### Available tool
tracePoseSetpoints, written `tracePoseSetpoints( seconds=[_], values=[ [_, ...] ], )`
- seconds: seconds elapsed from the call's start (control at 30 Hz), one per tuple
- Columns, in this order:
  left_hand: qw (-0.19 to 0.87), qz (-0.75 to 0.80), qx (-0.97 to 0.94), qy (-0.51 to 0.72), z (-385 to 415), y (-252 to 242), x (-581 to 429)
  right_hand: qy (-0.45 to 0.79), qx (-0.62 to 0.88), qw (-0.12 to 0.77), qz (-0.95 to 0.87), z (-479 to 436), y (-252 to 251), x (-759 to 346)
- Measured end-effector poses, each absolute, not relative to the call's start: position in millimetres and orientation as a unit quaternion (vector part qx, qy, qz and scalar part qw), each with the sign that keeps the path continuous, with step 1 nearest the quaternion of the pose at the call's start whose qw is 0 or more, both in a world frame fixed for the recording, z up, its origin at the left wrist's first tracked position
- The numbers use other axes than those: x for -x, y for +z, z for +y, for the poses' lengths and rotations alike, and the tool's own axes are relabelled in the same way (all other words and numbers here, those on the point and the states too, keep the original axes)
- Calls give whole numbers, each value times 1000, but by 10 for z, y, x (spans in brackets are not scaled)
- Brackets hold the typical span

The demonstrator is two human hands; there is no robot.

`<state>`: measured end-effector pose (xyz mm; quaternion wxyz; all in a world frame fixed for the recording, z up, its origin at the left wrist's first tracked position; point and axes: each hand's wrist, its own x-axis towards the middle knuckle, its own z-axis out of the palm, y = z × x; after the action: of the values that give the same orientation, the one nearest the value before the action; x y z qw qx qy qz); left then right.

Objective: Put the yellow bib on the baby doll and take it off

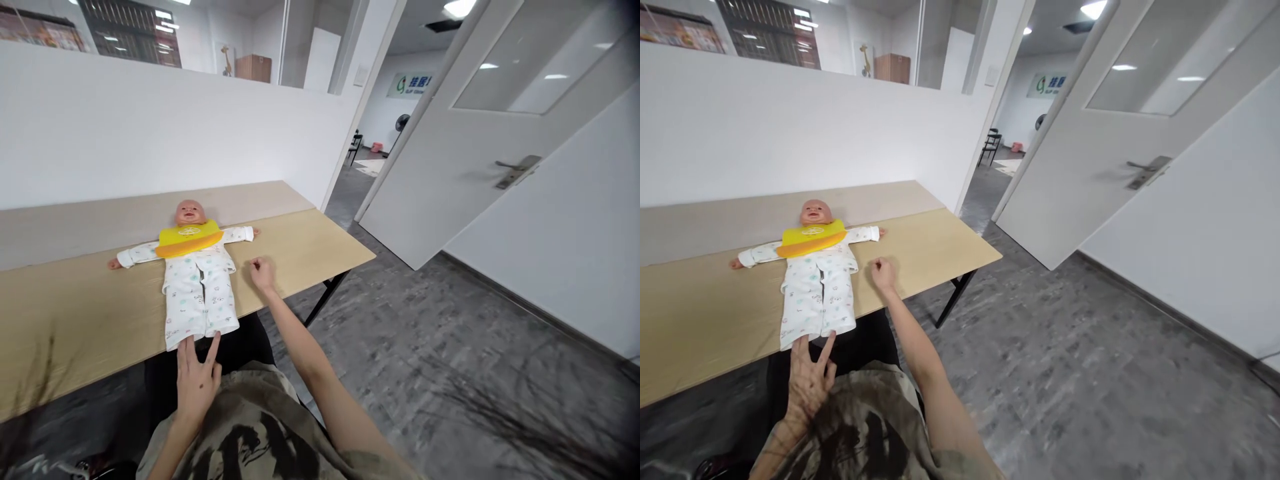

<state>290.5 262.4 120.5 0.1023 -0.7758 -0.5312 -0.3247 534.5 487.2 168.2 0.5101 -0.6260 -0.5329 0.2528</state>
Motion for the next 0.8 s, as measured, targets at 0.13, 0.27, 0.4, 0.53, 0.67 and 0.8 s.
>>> tracePoseSetpoints(
  seconds=[0.13,0.27,0.4,0.53,0.67,0.8],
  values=[
    [103,-539,781,-299,2677,1224,-2972,258,623,513,-531,4846,1687,-5343],
    [115,-547,785,-268,2786,1182,-3047,262,619,516,-532,4838,1677,-5350],
    [133,-541,789,-259,2836,1098,-3116,266,617,516,-531,4832,1664,-5356],
    [129,-544,782,-275,2724,1095,-3145,270,612,517,-534,4831,1652,-5350],
    [148,-507,792,-306,2512,1201,-3138,275,607,517,-536,4823,1640,-5342],
    [152,-454,774,-414,2566,1453,-3052,279,599,515,-546,4795,1641,-5343]
  ],
)
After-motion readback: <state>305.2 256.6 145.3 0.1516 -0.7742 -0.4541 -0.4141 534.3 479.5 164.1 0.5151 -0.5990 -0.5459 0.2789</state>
